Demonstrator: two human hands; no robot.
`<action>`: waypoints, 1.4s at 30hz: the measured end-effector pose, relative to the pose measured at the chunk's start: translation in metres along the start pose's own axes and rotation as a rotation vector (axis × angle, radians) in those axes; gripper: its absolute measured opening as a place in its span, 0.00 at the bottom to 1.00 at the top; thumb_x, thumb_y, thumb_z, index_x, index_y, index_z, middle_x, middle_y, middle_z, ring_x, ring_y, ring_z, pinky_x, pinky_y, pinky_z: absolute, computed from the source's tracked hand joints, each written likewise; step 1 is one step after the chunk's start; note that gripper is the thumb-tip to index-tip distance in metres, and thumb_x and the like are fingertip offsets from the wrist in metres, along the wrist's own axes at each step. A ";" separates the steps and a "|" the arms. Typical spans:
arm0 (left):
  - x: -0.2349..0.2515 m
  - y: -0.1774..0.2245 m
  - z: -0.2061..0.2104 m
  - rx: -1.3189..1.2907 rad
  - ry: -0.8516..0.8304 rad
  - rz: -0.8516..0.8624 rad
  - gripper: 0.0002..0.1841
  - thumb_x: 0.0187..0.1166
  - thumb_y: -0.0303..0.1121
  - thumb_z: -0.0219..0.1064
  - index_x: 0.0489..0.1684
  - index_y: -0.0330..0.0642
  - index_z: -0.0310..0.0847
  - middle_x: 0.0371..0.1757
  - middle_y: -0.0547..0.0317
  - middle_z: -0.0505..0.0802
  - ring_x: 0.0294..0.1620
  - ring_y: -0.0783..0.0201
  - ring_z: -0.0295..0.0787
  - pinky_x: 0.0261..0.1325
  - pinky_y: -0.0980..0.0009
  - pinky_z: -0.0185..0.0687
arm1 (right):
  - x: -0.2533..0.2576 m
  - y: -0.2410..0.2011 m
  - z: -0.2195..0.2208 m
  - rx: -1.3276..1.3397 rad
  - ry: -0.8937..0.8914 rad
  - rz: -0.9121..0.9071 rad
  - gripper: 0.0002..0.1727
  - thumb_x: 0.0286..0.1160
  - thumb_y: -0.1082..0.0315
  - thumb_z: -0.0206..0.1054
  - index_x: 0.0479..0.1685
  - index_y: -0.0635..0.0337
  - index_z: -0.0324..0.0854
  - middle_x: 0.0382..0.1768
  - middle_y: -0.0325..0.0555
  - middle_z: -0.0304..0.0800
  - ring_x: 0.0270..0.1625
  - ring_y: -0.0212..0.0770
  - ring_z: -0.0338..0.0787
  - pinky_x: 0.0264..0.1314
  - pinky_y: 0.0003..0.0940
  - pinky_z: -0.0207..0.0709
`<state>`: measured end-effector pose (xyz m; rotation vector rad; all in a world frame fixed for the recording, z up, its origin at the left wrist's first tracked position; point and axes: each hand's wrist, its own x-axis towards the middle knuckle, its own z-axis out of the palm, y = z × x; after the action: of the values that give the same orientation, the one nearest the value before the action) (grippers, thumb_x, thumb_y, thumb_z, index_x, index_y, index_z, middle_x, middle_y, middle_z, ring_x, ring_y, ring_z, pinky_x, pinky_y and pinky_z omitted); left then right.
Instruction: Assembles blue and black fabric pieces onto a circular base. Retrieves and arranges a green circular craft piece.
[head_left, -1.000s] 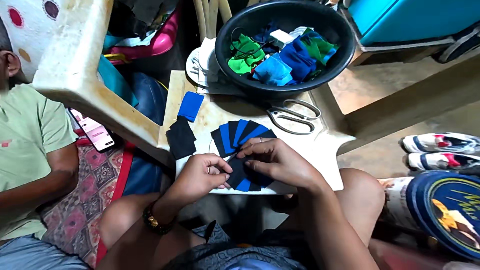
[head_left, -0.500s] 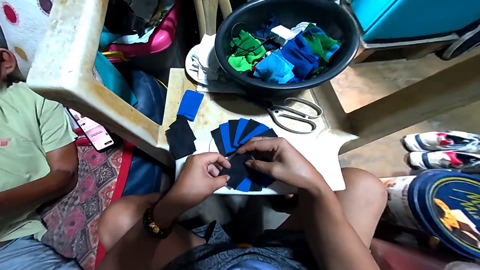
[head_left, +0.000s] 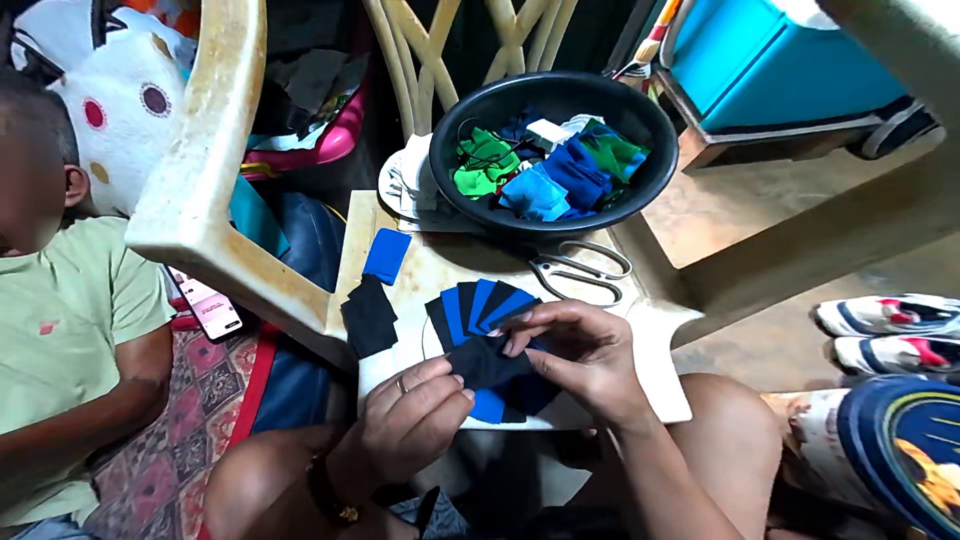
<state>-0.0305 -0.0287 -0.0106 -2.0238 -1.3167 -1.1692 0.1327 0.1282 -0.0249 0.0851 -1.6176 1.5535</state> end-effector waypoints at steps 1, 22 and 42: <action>-0.001 0.000 0.000 -0.004 0.001 0.008 0.10 0.85 0.38 0.65 0.44 0.40 0.75 0.45 0.53 0.85 0.56 0.61 0.86 0.70 0.74 0.79 | 0.000 0.000 0.000 0.007 -0.003 0.000 0.18 0.72 0.73 0.73 0.59 0.44 0.88 0.47 0.30 0.97 0.51 0.27 0.94 0.62 0.25 0.87; 0.011 -0.001 -0.001 -0.760 -0.335 -0.816 0.40 0.64 0.44 0.77 0.74 0.23 0.74 0.61 0.56 0.91 0.57 0.76 0.82 0.60 0.78 0.76 | -0.002 -0.010 0.003 0.157 -0.231 0.214 0.15 0.76 0.75 0.69 0.59 0.51 0.88 0.52 0.26 0.95 0.51 0.20 0.92 0.53 0.16 0.86; 0.016 0.005 0.003 -1.217 -0.256 -1.105 0.33 0.73 0.10 0.61 0.82 0.26 0.56 0.59 0.52 0.93 0.53 0.64 0.96 0.58 0.66 0.93 | 0.002 -0.006 -0.001 0.087 -0.090 0.646 0.15 0.71 0.70 0.71 0.55 0.56 0.79 0.32 0.26 0.91 0.31 0.23 0.90 0.38 0.18 0.87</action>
<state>-0.0216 -0.0204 0.0020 -2.1036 -2.3363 -2.7914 0.1350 0.1290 -0.0191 -0.3606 -1.7432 2.1282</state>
